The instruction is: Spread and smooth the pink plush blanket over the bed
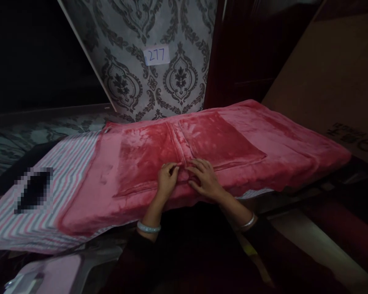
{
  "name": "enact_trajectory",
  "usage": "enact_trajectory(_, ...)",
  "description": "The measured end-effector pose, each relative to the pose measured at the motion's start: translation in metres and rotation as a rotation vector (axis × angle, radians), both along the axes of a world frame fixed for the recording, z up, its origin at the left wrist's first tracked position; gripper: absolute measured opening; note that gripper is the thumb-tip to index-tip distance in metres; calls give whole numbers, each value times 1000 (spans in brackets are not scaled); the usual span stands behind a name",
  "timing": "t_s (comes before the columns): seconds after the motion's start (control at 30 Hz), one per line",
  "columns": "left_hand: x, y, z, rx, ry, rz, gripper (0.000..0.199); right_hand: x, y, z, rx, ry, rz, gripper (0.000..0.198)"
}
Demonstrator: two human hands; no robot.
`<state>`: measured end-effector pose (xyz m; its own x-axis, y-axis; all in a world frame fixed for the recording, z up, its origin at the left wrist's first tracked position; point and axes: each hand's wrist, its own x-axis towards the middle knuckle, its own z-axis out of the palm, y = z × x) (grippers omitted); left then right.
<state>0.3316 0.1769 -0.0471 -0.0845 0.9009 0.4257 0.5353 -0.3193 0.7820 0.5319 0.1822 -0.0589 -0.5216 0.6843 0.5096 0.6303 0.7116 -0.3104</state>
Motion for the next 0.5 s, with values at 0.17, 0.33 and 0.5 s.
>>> enact_trajectory(0.17, 5, 2, 3, 19, -34, 19, 19, -15, -4, 5, -3, -60, 0, 34)
enact_trajectory(0.33, 5, -2, 9, 14, 6, 11, 23, -21, 1, 2, -64, -19, -75, 26)
enact_trajectory(0.5, 2, -1, 19, 40, 65, 3, 24, -25, 1, 5, -90, 23, -98, 27)
